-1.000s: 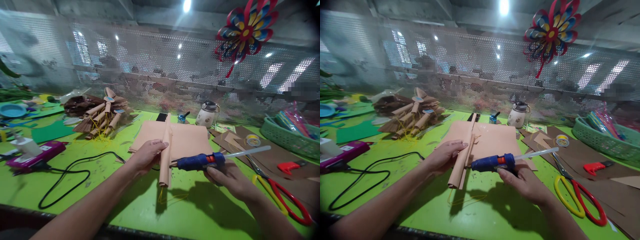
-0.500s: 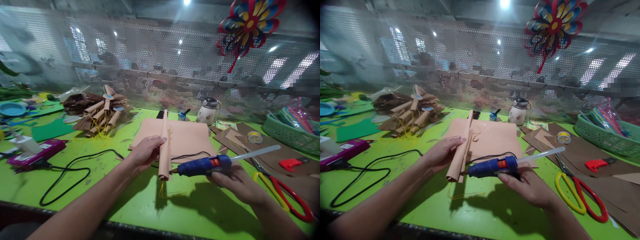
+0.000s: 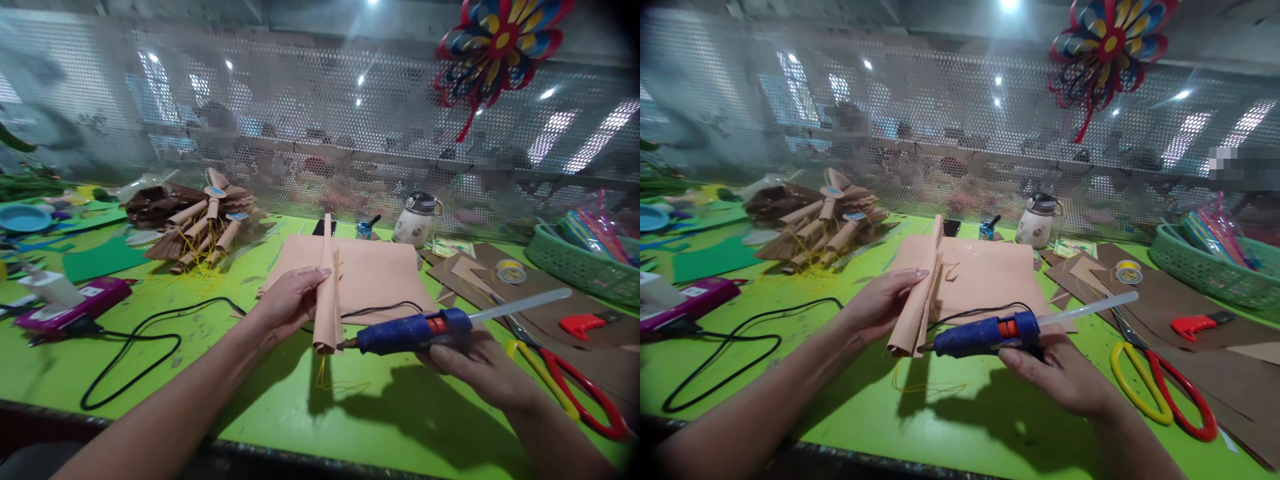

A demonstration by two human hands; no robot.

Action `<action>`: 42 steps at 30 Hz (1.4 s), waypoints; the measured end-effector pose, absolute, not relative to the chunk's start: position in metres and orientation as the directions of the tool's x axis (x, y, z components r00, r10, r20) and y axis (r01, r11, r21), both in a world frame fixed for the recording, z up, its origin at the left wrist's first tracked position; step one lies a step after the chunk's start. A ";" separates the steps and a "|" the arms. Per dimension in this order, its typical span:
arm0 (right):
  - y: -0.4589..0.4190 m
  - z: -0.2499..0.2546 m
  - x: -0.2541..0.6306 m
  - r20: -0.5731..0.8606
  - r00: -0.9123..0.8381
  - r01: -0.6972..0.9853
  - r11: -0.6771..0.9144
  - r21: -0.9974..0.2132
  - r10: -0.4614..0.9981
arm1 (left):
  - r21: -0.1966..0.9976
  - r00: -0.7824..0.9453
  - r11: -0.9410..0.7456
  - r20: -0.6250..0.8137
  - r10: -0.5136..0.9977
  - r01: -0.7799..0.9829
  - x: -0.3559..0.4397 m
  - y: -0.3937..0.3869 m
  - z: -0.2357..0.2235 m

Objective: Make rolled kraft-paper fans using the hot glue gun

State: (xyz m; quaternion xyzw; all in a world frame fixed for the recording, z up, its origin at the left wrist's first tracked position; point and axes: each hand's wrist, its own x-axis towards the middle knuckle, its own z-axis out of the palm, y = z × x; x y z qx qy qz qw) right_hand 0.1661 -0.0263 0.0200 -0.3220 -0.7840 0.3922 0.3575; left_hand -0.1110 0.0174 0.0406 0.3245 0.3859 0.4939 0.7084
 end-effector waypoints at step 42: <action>-0.025 0.032 0.161 0.239 -0.609 0.276 0.484 -0.830 0.757 | 0.849 0.248 0.268 -0.169 0.954 -0.454 -0.112 0.019 0.038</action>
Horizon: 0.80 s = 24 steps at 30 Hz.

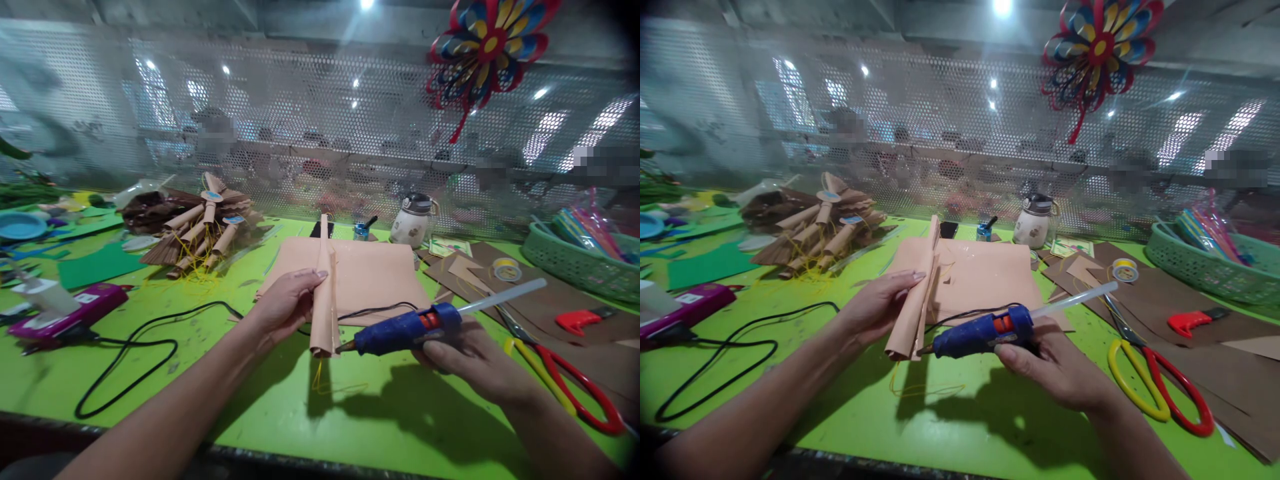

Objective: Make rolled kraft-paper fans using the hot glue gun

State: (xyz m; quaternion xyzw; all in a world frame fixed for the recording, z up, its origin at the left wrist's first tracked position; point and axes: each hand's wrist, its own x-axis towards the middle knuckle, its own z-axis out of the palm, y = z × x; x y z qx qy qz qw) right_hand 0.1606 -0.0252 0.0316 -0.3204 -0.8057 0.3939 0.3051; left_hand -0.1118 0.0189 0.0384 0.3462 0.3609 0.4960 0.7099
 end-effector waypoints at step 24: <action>-0.021 0.023 0.158 0.209 -0.577 0.249 0.414 -0.876 0.790 | 0.873 0.256 0.240 -0.138 0.957 -0.425 -0.112 0.020 0.036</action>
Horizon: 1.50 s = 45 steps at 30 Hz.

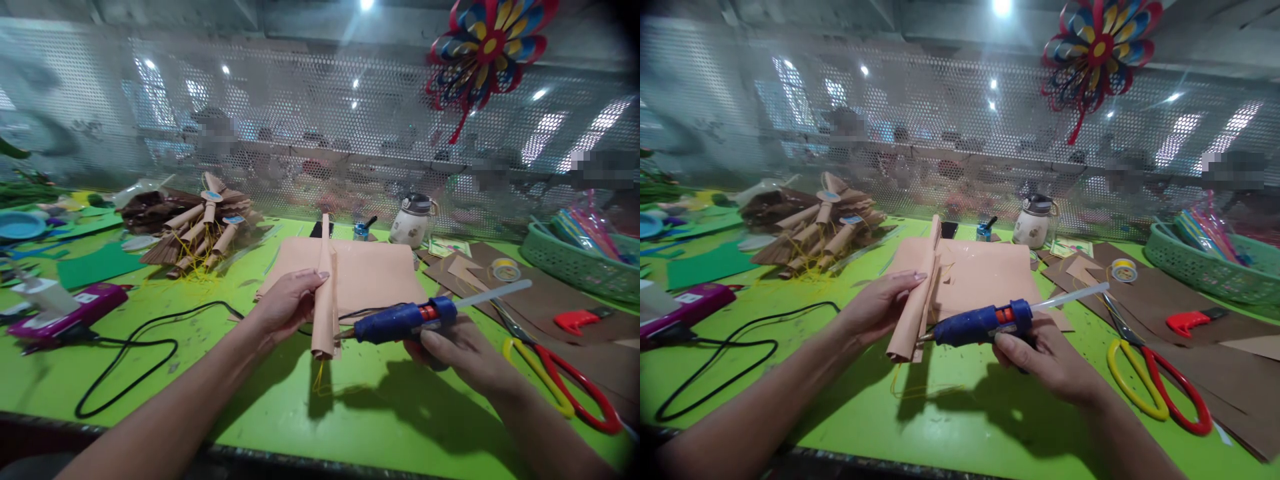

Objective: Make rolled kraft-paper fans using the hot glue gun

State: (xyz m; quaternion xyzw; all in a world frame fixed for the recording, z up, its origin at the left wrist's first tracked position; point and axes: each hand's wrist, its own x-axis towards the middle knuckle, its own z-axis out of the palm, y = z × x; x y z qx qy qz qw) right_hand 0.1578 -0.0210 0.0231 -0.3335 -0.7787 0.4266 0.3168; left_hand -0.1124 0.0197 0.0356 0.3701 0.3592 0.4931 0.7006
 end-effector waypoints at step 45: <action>-0.019 0.019 0.157 0.103 -0.601 0.171 0.252 -0.952 0.793 | 0.827 0.248 0.280 -0.176 0.952 -0.487 -0.111 0.016 0.041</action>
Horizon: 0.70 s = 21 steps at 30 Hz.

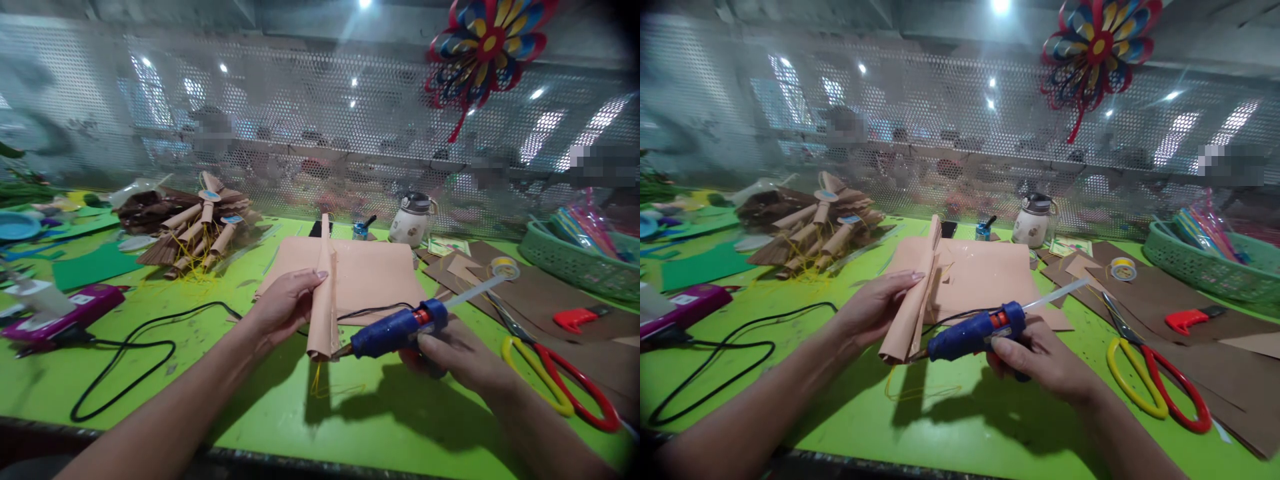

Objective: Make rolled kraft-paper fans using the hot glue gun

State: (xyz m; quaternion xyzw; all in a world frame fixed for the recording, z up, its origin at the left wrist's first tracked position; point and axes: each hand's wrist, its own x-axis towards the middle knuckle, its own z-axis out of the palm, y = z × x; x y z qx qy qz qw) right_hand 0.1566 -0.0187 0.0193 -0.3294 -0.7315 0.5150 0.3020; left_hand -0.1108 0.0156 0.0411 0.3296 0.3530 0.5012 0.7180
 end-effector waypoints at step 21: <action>-0.016 0.022 0.153 0.137 -0.514 0.241 0.296 -0.924 0.847 | 0.846 0.252 0.261 -0.156 0.955 -0.465 -0.110 0.016 0.039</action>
